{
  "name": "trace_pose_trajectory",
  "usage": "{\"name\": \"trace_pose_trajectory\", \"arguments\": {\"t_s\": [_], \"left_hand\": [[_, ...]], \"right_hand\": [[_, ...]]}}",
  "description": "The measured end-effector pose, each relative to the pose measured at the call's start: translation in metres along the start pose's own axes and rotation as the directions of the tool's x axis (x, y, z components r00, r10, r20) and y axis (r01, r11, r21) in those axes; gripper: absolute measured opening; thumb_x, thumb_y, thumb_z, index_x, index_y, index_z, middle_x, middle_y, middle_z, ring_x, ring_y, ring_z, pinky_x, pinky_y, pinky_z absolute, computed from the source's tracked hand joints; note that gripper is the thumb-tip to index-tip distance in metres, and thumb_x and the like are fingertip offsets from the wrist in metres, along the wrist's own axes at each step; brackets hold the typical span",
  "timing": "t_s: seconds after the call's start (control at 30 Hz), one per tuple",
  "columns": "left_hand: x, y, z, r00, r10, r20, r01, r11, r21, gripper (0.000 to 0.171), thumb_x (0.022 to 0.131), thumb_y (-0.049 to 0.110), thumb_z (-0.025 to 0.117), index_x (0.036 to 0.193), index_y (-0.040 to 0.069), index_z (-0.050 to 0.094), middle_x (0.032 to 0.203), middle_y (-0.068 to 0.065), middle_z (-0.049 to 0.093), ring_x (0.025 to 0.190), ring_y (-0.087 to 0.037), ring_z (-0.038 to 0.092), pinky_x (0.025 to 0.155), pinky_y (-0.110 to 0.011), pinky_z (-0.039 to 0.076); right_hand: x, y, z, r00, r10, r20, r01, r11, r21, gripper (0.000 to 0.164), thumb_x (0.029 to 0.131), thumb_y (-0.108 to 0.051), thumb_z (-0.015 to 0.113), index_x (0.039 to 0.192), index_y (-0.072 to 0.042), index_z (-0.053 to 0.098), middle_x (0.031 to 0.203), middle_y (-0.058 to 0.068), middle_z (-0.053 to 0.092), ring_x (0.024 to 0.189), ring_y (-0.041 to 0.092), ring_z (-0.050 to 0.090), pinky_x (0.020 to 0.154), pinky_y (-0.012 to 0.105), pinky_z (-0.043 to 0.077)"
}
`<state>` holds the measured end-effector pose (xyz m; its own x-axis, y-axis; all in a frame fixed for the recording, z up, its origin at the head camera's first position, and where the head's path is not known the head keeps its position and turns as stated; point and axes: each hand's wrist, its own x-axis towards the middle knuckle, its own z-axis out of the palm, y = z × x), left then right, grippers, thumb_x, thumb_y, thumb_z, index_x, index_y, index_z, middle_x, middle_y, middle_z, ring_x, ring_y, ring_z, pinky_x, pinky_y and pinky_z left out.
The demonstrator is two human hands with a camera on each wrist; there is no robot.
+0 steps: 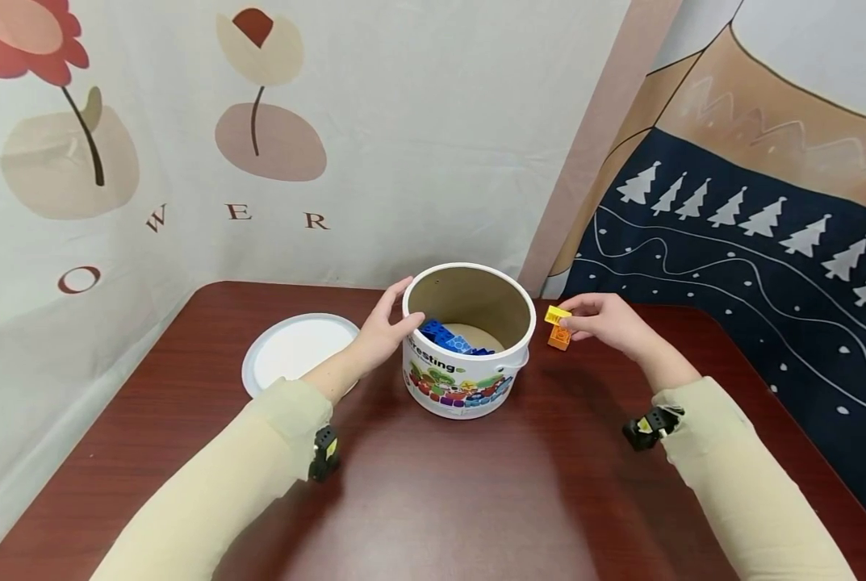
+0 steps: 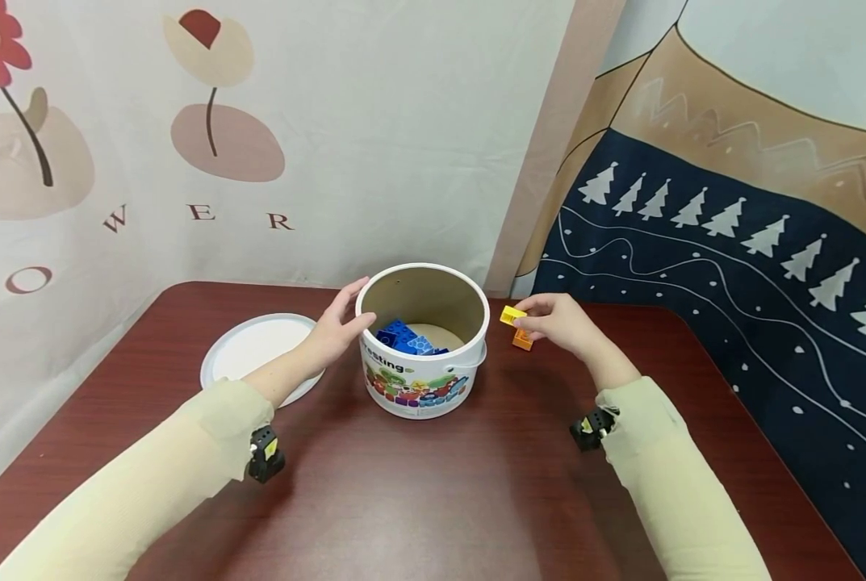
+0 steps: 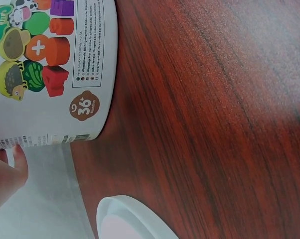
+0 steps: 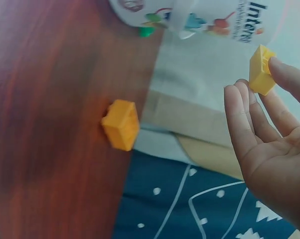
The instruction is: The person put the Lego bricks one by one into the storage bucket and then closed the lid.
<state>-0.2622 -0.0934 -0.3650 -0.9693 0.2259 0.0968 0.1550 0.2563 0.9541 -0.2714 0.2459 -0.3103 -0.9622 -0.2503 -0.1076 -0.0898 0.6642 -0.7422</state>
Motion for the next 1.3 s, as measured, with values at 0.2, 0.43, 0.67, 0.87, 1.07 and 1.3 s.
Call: {"name": "trace_pose_trajectory", "arguments": {"t_s": [0.2, 0.43, 0.67, 0.87, 1.07, 1.3], "left_hand": [[-0.004, 0.008, -0.003, 1.000, -0.002, 0.020, 0.002, 1.000, 0.012, 0.066, 0.093, 0.020, 0.054, 0.149, 0.013, 0.020, 0.151, -0.016, 0.025, 0.141, -0.032, 0.022, 0.112, -0.057, 0.022], [0.002, 0.002, -0.006, 1.000, 0.011, 0.026, -0.013, 0.997, 0.079, 0.064, 0.093, 0.022, 0.057, 0.147, 0.016, 0.024, 0.148, -0.014, 0.032, 0.136, -0.032, 0.032, 0.107, -0.053, 0.034], [0.003, 0.002, -0.008, 1.000, -0.001, 0.024, -0.001, 0.996, 0.086, 0.064, 0.092, 0.025, 0.058, 0.146, 0.017, 0.025, 0.148, -0.012, 0.032, 0.137, -0.031, 0.031, 0.107, -0.053, 0.035], [0.003, 0.003, -0.008, 1.000, 0.002, 0.024, -0.004, 0.995, 0.100, 0.064, 0.092, 0.025, 0.057, 0.147, 0.017, 0.025, 0.147, -0.013, 0.032, 0.136, -0.032, 0.032, 0.106, -0.053, 0.036], [0.003, 0.002, -0.008, 1.000, -0.002, 0.022, 0.000, 0.995, 0.101, 0.065, 0.092, 0.026, 0.057, 0.147, 0.017, 0.024, 0.148, -0.013, 0.031, 0.137, -0.031, 0.031, 0.105, -0.054, 0.036], [0.003, 0.002, -0.006, 1.000, 0.003, 0.018, -0.005, 0.994, 0.106, 0.065, 0.091, 0.025, 0.058, 0.146, 0.016, 0.025, 0.147, -0.014, 0.032, 0.136, -0.032, 0.032, 0.106, -0.054, 0.036]], "right_hand": [[0.002, -0.020, -0.006, 1.000, -0.017, -0.009, 0.017, 1.000, 0.021, 0.039, 0.090, -0.019, 0.061, 0.121, 0.004, 0.056, 0.113, 0.026, 0.061, 0.078, 0.008, 0.063, 0.075, 0.021, 0.055], [0.004, -0.038, -0.007, 0.997, -0.075, -0.021, 0.075, 0.996, 0.037, 0.036, 0.091, -0.018, 0.061, 0.120, 0.003, 0.057, 0.112, 0.021, 0.063, 0.080, 0.010, 0.064, 0.075, 0.020, 0.055], [0.012, -0.055, 0.007, 0.996, -0.094, 0.011, 0.094, 0.996, 0.010, 0.034, 0.090, -0.020, 0.062, 0.117, 0.000, 0.061, 0.113, 0.023, 0.063, 0.086, 0.021, 0.062, 0.081, 0.029, 0.056], [0.021, -0.065, 0.020, 0.991, -0.129, 0.033, 0.130, 0.991, -0.021, 0.032, 0.088, -0.021, 0.064, 0.114, -0.003, 0.063, 0.106, 0.018, 0.065, 0.086, 0.025, 0.061, 0.079, 0.030, 0.055], [0.027, -0.076, 0.030, 0.985, -0.163, 0.053, 0.163, 0.987, 0.006, 0.031, 0.087, -0.019, 0.065, 0.113, -0.002, 0.063, 0.102, 0.019, 0.064, 0.084, 0.023, 0.060, 0.079, 0.033, 0.056], [0.030, -0.082, 0.037, 0.979, -0.202, 0.028, 0.201, 0.979, 0.033, 0.039, 0.089, -0.017, 0.062, 0.124, 0.000, 0.055, 0.116, 0.021, 0.062, 0.098, 0.030, 0.062, 0.089, 0.043, 0.052]]}}
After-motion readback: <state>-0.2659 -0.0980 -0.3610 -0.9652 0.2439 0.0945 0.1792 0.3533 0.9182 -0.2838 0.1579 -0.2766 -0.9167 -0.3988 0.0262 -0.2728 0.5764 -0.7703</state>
